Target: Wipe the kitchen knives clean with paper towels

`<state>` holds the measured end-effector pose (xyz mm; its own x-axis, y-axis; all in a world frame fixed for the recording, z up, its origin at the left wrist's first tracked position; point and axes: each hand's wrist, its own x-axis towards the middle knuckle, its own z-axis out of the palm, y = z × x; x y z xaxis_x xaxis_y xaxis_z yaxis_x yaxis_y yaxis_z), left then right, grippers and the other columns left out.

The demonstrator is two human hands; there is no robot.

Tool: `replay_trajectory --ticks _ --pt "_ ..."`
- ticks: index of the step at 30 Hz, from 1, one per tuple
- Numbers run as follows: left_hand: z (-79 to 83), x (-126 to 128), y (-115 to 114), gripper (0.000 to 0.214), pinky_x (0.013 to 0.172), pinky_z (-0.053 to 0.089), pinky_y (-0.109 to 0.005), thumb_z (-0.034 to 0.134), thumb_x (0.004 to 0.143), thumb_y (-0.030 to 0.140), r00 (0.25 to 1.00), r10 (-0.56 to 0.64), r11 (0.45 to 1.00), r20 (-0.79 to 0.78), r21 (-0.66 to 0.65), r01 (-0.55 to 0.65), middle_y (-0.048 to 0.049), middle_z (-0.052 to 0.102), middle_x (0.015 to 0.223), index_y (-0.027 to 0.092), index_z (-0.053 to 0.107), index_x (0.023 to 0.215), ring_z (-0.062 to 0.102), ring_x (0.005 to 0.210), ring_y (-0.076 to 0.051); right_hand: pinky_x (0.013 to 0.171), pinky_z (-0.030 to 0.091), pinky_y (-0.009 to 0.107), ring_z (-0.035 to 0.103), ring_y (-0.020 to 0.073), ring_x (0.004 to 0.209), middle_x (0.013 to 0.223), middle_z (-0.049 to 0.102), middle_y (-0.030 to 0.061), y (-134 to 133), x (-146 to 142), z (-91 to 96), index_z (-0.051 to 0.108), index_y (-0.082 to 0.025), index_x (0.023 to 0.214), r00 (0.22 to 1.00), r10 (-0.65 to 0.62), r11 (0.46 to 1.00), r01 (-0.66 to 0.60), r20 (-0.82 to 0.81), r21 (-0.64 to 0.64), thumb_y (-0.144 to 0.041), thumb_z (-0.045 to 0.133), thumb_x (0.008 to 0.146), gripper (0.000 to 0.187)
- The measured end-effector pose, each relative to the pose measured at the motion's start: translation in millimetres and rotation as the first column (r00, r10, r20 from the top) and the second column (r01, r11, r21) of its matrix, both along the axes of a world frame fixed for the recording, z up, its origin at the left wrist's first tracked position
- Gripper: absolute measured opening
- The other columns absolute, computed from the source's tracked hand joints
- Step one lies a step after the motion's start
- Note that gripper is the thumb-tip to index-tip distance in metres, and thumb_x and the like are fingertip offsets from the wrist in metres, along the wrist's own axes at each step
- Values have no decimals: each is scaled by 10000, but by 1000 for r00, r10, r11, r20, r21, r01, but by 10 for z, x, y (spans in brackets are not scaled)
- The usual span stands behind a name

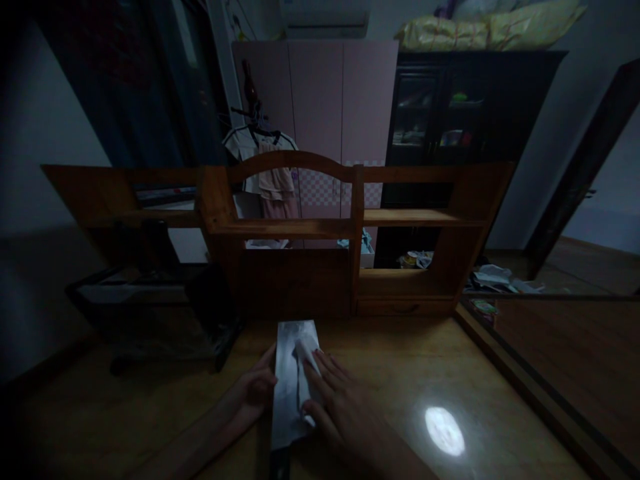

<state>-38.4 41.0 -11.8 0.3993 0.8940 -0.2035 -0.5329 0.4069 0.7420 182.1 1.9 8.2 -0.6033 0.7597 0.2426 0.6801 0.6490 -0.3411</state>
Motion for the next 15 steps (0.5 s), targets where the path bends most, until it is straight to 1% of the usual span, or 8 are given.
replay_trajectory --ticks 2,3,5,8,10,12,15 --pt "16 14 -7 894 780 500 -316 545 657 11 1000 -5 1000 27 31 5 -78 647 1188 283 279 1467 652 950 -240 1156 243 443 172 233 1423 1556 139 0 33 29 -49 176 -267 1496 997 -69 998 68 -18 -2 -433 356 988 565" --pt "18 19 -8 879 800 497 -326 541 661 13 999 -4 999 35 42 2 -76 643 1198 278 294 1462 644 979 -250 1157 240 447 171 235 1424 1556 141 -2 36 30 -56 180 -269 1495 996 -81 997 81 -28 1 -432 359 987 563" --pt "9 20 -6 833 810 493 -339 541 682 29 999 12 998 40 55 -14 -77 638 1208 271 324 1450 638 993 -257 1165 218 443 143 232 1429 1560 122 -5 10 7 -26 172 -265 1497 997 -65 998 65 -39 13 -414 360 989 563" --pt "-19 7 -4 754 818 486 -334 565 722 64 998 45 997 34 54 -47 -84 648 1182 249 372 1426 638 989 -252 1177 184 418 102 215 1435 1564 88 -7 -82 -62 88 138 -251 1503 999 41 999 -41 -19 7 -396 352 994 571" --pt "-34 -3 -6 711 824 478 -314 579 740 84 997 64 997 52 46 -66 -80 668 1135 235 398 1411 643 971 -235 1182 161 414 91 210 1436 1563 88 -2 -146 -109 160 98 -244 1506 990 142 990 -142 7 -18 -399 367 989 603" --pt "-36 -10 -12 677 818 478 -306 584 757 111 995 72 997 71 31 -74 -74 687 1076 228 412 1402 656 918 -220 1183 146 418 96 211 1436 1561 97 7 -188 -143 204 66 -243 1507 976 218 975 -216 25 -45 -417 399 976 651" --pt "-19 -14 -16 634 813 481 -318 586 781 152 994 79 996 75 23 -81 -67 696 1029 221 422 1390 664 853 -215 1182 149 413 116 209 1433 1558 103 22 -197 -149 225 56 -243 1507 966 256 965 -254 35 -63 -433 430 963 687"
